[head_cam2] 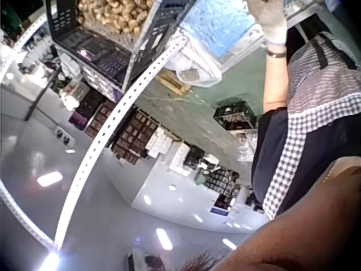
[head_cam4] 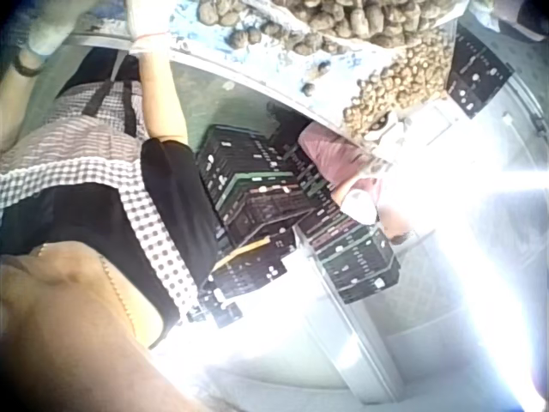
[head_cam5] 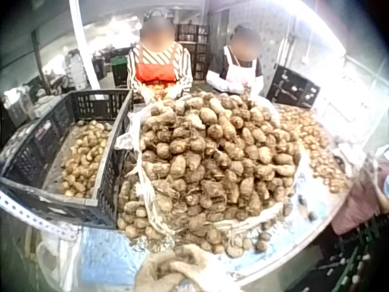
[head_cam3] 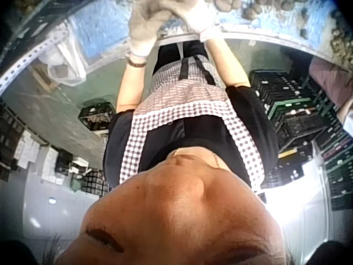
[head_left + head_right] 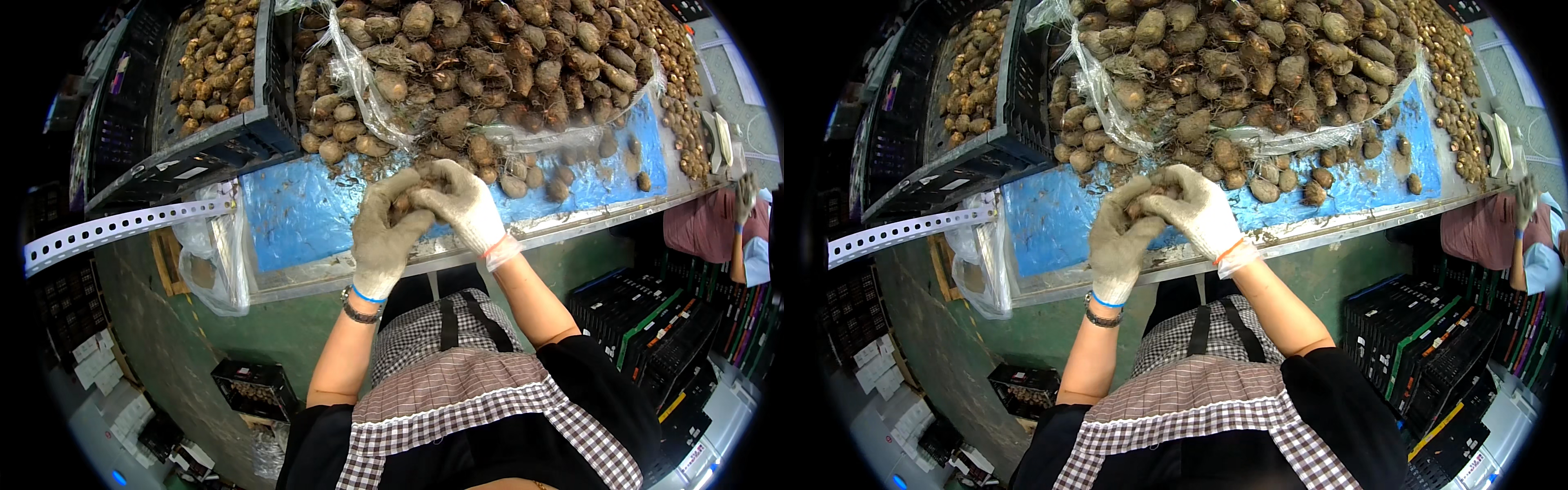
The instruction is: The person picks up taro roots from a large pile on a table, peels off outer layers of dirt or skin by hand, and sorts the individual roots into nearby crates.
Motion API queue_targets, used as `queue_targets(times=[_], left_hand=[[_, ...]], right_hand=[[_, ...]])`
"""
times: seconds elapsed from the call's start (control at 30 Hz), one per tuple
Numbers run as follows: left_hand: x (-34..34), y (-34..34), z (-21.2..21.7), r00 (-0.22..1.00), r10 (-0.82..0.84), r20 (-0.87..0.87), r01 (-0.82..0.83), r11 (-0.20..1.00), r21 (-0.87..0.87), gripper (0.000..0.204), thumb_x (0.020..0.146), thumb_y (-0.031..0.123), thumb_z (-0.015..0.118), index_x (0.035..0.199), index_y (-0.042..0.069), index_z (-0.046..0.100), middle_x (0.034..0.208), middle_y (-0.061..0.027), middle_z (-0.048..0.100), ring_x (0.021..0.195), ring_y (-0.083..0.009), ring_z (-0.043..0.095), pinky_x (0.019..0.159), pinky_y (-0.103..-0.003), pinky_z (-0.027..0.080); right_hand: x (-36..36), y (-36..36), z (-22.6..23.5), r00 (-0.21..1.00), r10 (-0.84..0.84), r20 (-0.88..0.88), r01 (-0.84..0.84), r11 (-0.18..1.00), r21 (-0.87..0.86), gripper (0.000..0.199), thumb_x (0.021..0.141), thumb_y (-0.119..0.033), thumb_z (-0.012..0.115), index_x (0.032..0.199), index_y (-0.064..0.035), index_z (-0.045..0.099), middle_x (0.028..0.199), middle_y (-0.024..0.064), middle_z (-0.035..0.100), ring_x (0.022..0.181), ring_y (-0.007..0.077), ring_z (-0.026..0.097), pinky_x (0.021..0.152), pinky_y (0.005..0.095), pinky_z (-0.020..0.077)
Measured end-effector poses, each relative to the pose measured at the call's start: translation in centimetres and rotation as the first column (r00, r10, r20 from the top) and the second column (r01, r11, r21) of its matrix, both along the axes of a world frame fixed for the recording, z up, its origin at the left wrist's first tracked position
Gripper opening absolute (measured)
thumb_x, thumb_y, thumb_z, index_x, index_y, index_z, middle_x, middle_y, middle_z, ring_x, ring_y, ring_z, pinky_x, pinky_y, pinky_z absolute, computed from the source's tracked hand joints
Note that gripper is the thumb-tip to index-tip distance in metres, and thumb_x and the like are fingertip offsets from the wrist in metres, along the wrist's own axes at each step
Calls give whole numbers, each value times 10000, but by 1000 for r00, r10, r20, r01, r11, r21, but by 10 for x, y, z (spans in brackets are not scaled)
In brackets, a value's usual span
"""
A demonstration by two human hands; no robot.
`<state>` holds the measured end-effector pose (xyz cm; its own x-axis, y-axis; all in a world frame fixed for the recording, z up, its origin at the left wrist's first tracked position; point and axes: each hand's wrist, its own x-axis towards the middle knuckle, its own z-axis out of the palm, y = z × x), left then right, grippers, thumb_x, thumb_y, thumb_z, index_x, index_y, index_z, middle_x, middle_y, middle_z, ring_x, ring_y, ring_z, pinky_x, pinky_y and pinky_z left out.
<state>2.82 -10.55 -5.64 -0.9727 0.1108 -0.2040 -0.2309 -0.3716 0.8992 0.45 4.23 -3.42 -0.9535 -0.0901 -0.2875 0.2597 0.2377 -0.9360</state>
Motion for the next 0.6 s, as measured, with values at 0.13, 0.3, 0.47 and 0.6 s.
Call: queue_targets(times=[0.13, 0.3, 0.47, 0.6], left_hand=[[3, 0, 7, 995, 72, 67, -72, 997, -11, 481, 843, -57, 678, 1293, -82, 509, 1206, -152, 609, 1046, -202, 639, 897, -320, 560], [7, -2, 2, 997, 77, 22, -76, 996, -37, 470, 851, -65, 662, 1294, -82, 506, 1191, -162, 626, 1051, -210, 646, 897, -329, 566], [9, 3, 5, 994, 76, 73, -91, 970, 226, 488, 827, -107, 618, 1303, -73, 511, 1210, -141, 625, 1084, -210, 630, 954, -328, 529], [3, 9, 10, 989, 144, 10, -144, 973, 178, 500, 819, -117, 589, 1310, -64, 513, 1254, -128, 605, 1105, -204, 614, 976, -326, 507]], right_hand=[[10, -11, 2, 984, -177, 37, 180, 943, -281, 193, 954, -115, 626, 1075, 35, 642, 865, 65, 688, 744, 81, 615, 622, 228, 508], [17, -11, -14, 969, -246, 26, 241, 916, -321, 173, 950, -112, 627, 1036, 37, 643, 840, 65, 688, 709, 84, 592, 604, 232, 493], [16, -1, -53, 966, -176, -190, 190, 980, 60, 157, 946, -130, 631, 982, 22, 649, 777, 49, 655, 635, 79, 546, 582, 236, 463], [14, 11, -32, 992, -118, -45, 122, 989, 89, 161, 936, -141, 641, 943, 19, 653, 759, 49, 635, 641, 99, 557, 601, 257, 478]])
